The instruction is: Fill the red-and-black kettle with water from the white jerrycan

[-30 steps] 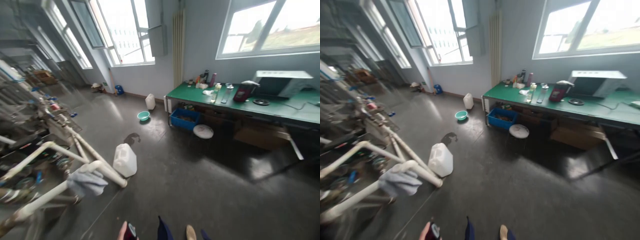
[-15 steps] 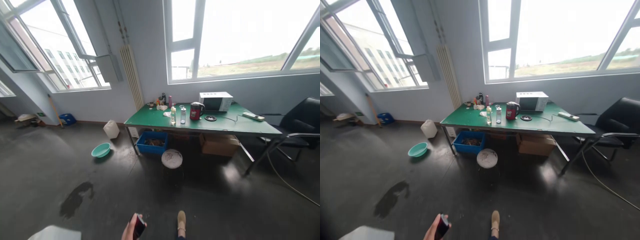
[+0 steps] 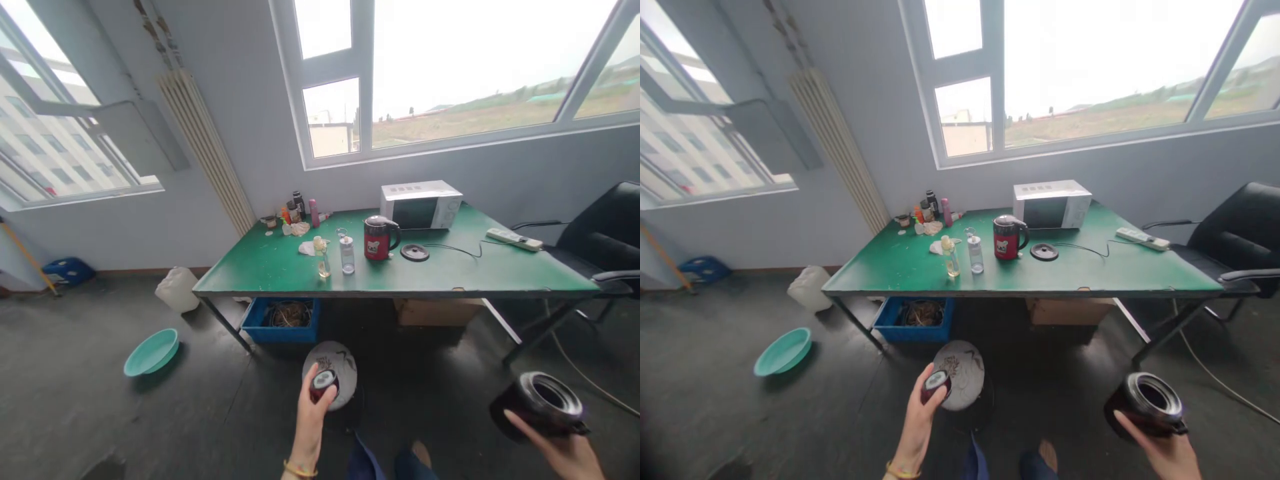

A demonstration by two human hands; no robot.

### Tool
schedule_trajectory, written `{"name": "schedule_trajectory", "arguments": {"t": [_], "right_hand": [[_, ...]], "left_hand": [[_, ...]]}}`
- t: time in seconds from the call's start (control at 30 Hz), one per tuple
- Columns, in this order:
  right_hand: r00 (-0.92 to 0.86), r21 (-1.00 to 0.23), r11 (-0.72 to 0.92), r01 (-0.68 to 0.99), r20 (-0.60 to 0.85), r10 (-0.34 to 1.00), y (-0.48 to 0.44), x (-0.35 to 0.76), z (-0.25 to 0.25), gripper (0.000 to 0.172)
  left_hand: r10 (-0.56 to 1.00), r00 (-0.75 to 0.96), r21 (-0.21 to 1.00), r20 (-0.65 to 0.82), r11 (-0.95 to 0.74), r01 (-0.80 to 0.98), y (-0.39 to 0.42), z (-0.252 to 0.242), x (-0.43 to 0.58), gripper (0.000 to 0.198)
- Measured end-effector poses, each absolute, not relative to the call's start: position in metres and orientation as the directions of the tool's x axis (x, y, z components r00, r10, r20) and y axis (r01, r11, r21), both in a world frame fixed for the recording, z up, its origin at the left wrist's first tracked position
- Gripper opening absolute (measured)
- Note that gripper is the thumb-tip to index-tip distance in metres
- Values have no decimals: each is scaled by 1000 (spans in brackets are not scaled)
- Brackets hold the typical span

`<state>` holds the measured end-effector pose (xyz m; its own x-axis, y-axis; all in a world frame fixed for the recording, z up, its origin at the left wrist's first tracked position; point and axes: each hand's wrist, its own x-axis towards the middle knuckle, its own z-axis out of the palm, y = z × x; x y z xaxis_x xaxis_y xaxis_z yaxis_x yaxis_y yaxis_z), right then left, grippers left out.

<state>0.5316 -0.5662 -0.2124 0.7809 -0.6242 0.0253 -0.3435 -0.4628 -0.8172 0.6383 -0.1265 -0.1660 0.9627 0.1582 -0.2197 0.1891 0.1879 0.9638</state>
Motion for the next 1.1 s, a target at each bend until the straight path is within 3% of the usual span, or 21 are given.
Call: {"name": "schedule_trajectory", "arguments": {"t": [0.2, 0.47, 0.63, 0.73, 0.9, 1.0, 1.1], "right_hand": [[852, -853, -481, -204, 87, -517, -593, 766, -236, 78], [974, -880, -465, 93, 177, -139, -548, 1003, -240, 55], [983, -899, -405, 166, 184, -5, -518, 1069, -255, 60], [985, -910, -379, 170, 173, 26, -509, 1080, -269, 68], [996, -925, -376, 56, 75, -37, -518, 1062, -279, 75], [977, -914, -396, -87, -1, -213, -550, 1048, -265, 76], [902, -885, -421, -200, 2, -432, -594, 1059, -233, 88]], "left_hand": [[203, 964, 984, -174, 70, 163, -202, -193, 732, 61], [386, 895, 969, -224, -11, 247, -266, -199, 808, 61], [532, 825, 970, -191, -24, 241, -276, -207, 849, 67], [534, 822, 967, -197, -35, 254, -279, -216, 880, 64], [405, 879, 954, -250, -53, 295, -281, -227, 938, 66], [335, 901, 946, -275, -72, 315, -275, -241, 967, 67], [252, 924, 928, -288, -165, 334, -263, -258, 987, 67]]}}
